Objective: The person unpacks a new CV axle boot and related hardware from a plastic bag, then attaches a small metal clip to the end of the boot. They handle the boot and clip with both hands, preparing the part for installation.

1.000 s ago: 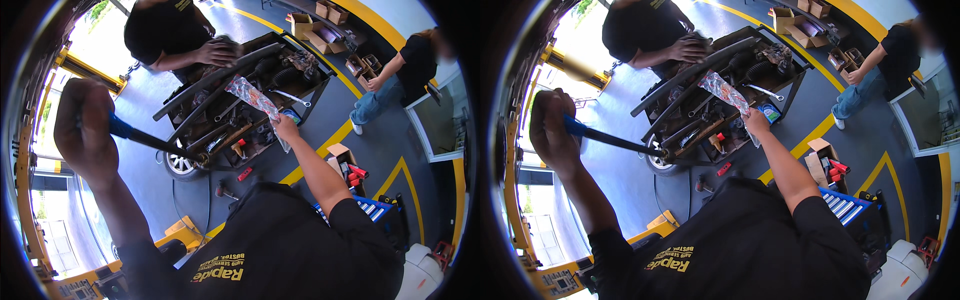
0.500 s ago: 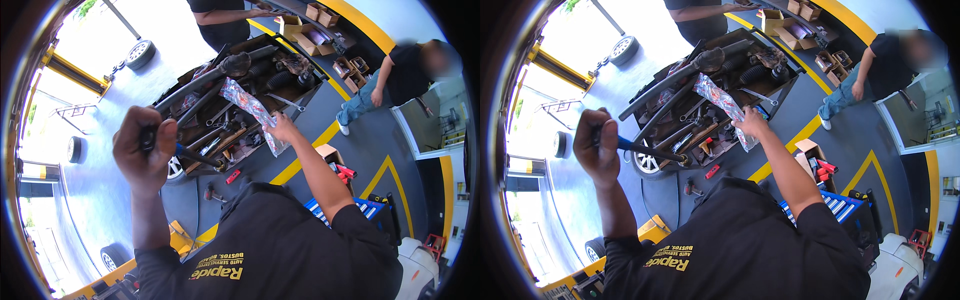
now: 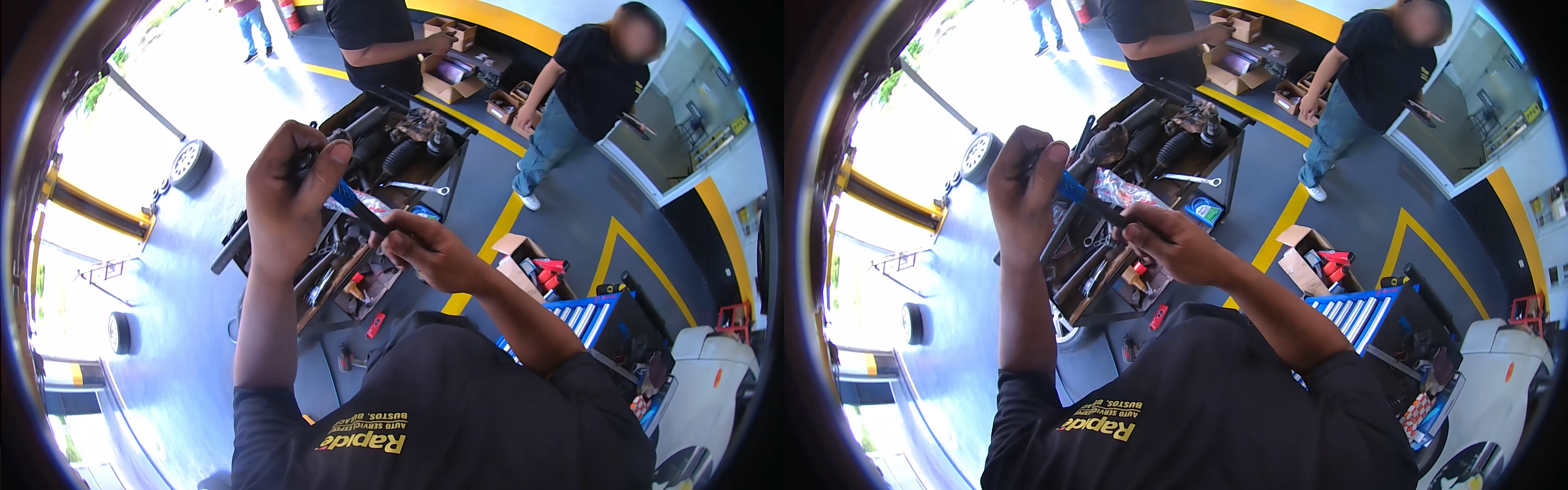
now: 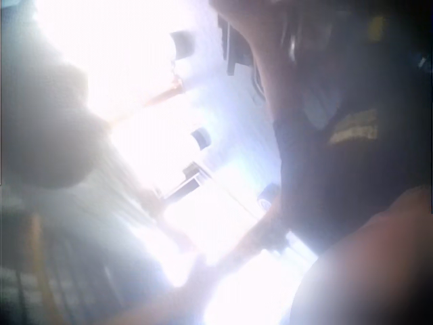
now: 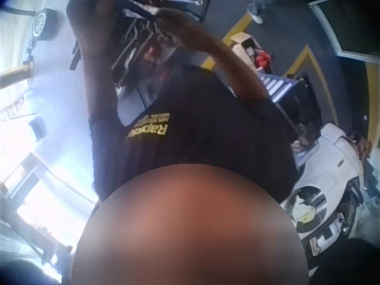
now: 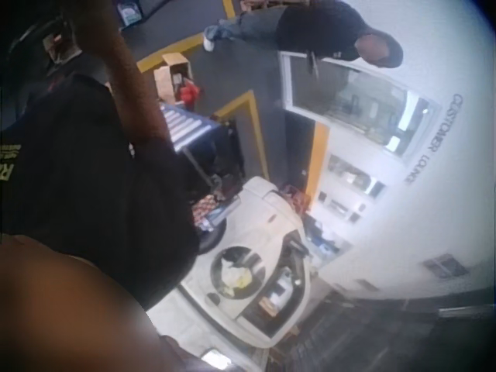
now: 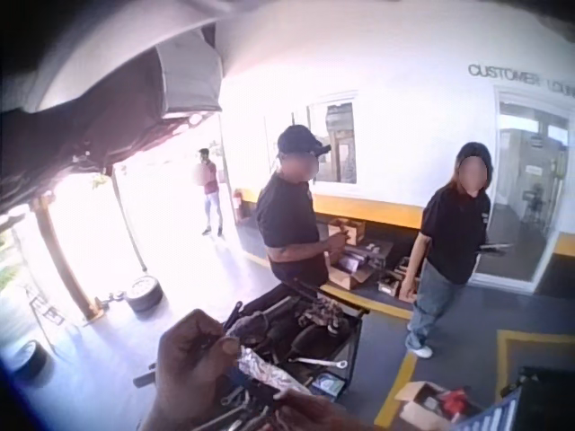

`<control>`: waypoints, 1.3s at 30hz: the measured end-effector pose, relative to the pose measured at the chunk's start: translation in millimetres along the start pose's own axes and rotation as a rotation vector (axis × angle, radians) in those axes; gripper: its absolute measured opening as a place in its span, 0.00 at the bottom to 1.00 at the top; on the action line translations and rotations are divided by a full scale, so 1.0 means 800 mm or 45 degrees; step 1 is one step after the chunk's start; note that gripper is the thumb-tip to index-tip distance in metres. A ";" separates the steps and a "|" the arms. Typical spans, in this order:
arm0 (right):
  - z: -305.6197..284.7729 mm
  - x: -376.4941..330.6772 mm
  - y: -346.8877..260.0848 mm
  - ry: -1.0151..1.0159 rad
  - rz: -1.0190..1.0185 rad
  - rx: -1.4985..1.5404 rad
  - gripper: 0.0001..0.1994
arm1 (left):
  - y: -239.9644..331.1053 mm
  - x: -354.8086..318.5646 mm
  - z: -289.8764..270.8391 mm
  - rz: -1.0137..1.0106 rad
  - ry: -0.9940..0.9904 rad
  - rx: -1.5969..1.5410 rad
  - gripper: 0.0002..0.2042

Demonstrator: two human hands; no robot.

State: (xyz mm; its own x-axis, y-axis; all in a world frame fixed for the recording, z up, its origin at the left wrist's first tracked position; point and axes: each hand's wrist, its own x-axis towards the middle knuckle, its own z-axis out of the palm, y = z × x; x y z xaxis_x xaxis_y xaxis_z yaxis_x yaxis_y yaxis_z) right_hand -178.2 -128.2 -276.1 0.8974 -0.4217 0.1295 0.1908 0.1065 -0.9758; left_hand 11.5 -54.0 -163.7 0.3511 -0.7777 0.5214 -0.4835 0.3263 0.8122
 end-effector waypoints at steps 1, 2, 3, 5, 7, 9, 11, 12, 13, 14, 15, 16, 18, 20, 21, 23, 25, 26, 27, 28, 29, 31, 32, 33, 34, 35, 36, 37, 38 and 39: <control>-0.005 -0.009 -0.001 0.064 0.000 0.050 0.14 | -0.001 0.002 0.003 -0.042 -0.050 -0.019 0.12; -0.009 -0.021 -0.002 0.168 0.016 0.027 0.12 | -0.002 0.002 0.006 -0.085 -0.100 -0.037 0.12; -0.016 -0.033 -0.003 0.221 0.004 -0.066 0.12 | -0.002 0.001 0.009 -0.160 -0.147 -0.052 0.12; -0.031 -0.060 -0.007 0.338 0.031 -0.241 0.12 | -0.002 0.000 0.014 -0.186 -0.328 -0.022 0.13; -0.040 -0.080 -0.006 0.422 0.050 -0.255 0.12 | -0.002 -0.001 0.022 -0.154 -0.455 0.037 0.15; -0.048 -0.100 -0.005 0.474 0.071 -0.208 0.13 | -0.002 0.001 0.030 -0.140 -0.631 0.052 0.20; -0.054 -0.119 -0.005 0.497 0.109 -0.240 0.15 | -0.005 0.004 0.044 -0.101 -0.687 -0.116 0.19; -0.055 -0.126 -0.004 0.520 0.115 -0.217 0.15 | -0.007 0.006 0.054 -0.104 -0.692 -0.155 0.17; -0.055 -0.133 -0.003 0.540 0.122 -0.192 0.15 | -0.009 0.007 0.063 -0.123 -0.695 -0.180 0.17; -0.054 -0.137 -0.001 0.599 0.060 -0.203 0.13 | -0.011 0.008 0.071 -0.144 -0.699 -0.202 0.16; -0.055 -0.143 -0.001 0.614 0.058 -0.232 0.13 | -0.011 0.009 0.079 -0.167 -0.701 -0.223 0.16; -0.056 -0.151 -0.002 0.625 0.077 -0.246 0.13 | -0.012 0.011 0.086 -0.143 -0.702 -0.211 0.13; -0.055 -0.161 -0.003 0.643 0.092 -0.272 0.12 | -0.011 0.013 0.101 -0.135 -0.724 -0.171 0.13; -0.052 -0.169 -0.002 0.656 0.085 -0.299 0.12 | -0.009 0.014 0.116 -0.235 -0.765 -0.190 0.10; -0.052 -0.172 -0.002 0.676 0.096 -0.304 0.11 | -0.008 0.016 0.122 -0.225 -0.788 -0.106 0.11; -0.051 -0.179 -0.001 0.711 0.119 -0.312 0.11 | -0.008 0.018 0.131 -0.181 -0.833 0.020 0.11; -0.050 -0.186 -0.001 0.759 0.139 -0.431 0.11 | -0.010 0.017 0.136 -0.200 -0.892 0.012 0.14; -0.050 -0.190 -0.001 0.784 0.150 -0.491 0.11 | -0.012 0.016 0.137 -0.167 -0.912 -0.031 0.15; -0.049 -0.193 -0.001 0.805 0.150 -0.462 0.11 | -0.014 0.014 0.136 -0.121 -0.942 -0.077 0.15; -0.048 -0.195 -0.001 0.826 0.147 -0.434 0.11 | -0.017 0.013 0.135 -0.112 -0.943 -0.150 0.15; -0.048 -0.196 -0.001 0.846 0.144 -0.407 0.10 | -0.020 0.011 0.135 -0.085 -0.960 -0.210 0.15; -0.045 -0.199 -0.001 0.874 0.129 -0.461 0.11 | -0.025 0.006 0.134 -0.108 -0.947 -0.365 0.15; -0.043 -0.200 -0.002 0.885 0.123 -0.489 0.11 | -0.027 0.004 0.134 -0.134 -0.933 -0.347 0.15; -0.041 -0.201 -0.002 0.898 0.140 -0.478 0.11 | -0.030 0.002 0.136 -0.149 -0.905 -0.334 0.15; -0.039 -0.201 -0.002 0.908 0.155 -0.469 0.11 | -0.032 0.002 0.138 -0.132 -0.885 -0.299 0.14; -0.038 -0.201 -0.002 0.915 0.171 -0.462 0.11 | -0.034 0.001 0.140 -0.115 -0.865 -0.264 0.14; -0.036 -0.201 -0.002 0.899 0.159 -0.507 0.11 | -0.035 0.002 0.142 -0.070 -0.855 -0.208 0.14; -0.034 -0.201 -0.002 0.880 0.149 -0.551 0.11 | -0.036 0.002 0.143 -0.025 -0.844 -0.152 0.14; -0.032 -0.200 -0.001 0.858 0.140 -0.599 0.11 | -0.037 0.002 0.145 -0.037 -0.846 -0.101 0.14; -0.030 -0.200 0.000 0.859 0.143 -0.612 0.11 | -0.037 0.002 0.145 -0.050 -0.848 -0.049 0.14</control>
State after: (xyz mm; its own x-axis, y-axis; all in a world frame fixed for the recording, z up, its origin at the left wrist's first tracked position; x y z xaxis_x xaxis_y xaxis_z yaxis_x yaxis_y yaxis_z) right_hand -331.6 -82.5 -300.8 0.4408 -0.8966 0.0425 -0.2134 -0.1507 -0.9653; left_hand -66.8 -126.8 -217.2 -0.2086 -0.9510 0.2283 -0.4475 0.3004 0.8423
